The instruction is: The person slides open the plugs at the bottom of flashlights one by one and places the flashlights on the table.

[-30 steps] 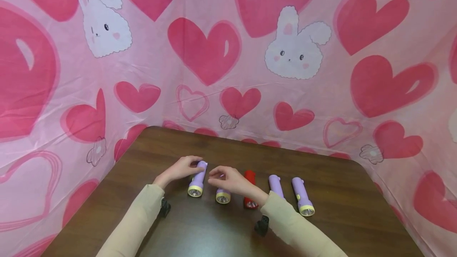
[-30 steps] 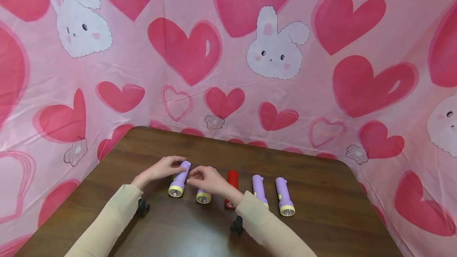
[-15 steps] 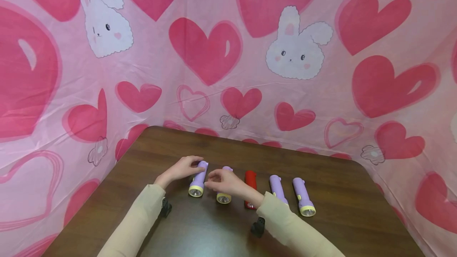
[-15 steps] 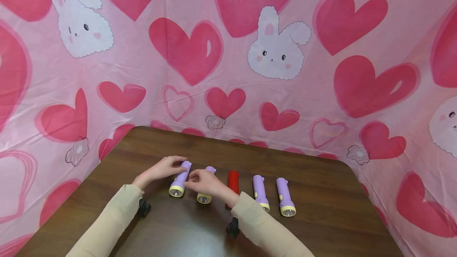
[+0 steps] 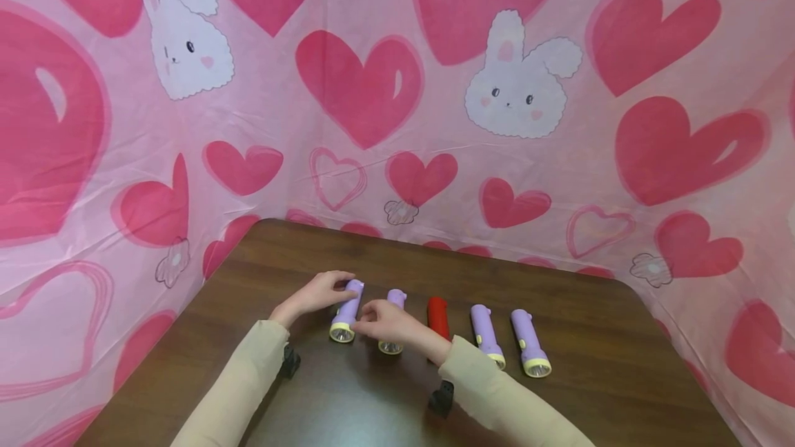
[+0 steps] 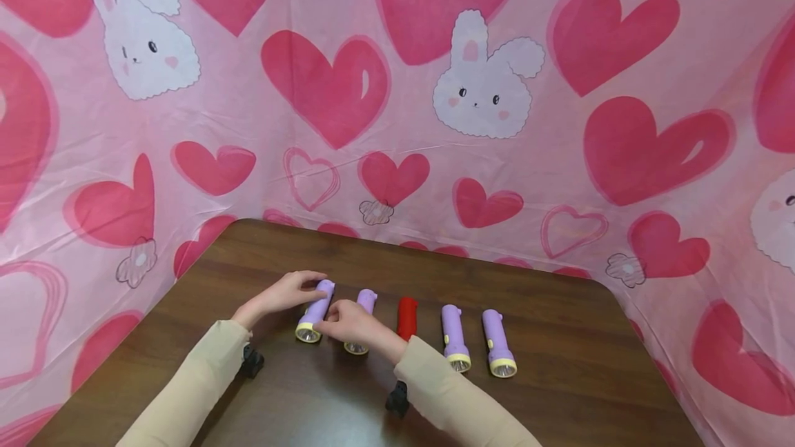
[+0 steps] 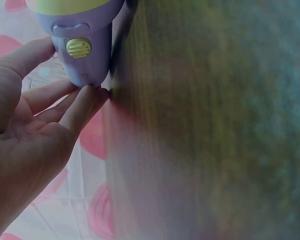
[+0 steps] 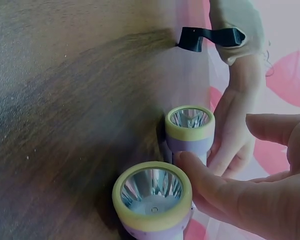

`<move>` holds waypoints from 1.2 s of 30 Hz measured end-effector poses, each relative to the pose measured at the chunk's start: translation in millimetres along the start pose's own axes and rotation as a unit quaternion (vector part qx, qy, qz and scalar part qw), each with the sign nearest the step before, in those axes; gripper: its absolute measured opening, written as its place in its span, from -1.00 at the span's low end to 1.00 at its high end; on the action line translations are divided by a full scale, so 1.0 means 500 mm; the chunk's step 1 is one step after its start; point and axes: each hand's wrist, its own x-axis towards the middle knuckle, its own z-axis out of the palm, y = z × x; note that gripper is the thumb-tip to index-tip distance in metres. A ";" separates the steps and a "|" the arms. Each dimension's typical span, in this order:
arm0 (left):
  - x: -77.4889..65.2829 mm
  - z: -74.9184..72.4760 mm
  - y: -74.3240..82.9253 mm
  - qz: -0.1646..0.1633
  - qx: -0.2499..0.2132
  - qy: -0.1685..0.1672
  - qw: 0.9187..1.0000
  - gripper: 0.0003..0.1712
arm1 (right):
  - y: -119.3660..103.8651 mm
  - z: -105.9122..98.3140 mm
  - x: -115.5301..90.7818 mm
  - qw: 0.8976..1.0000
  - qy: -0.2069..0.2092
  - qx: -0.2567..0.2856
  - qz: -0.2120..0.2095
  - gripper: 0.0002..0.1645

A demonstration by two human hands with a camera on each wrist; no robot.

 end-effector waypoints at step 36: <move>-0.002 0.004 -0.004 0.032 0.019 0.015 0.999 -0.36 | -0.006 0.035 0.032 0.999 0.026 -0.004 0.021 -0.67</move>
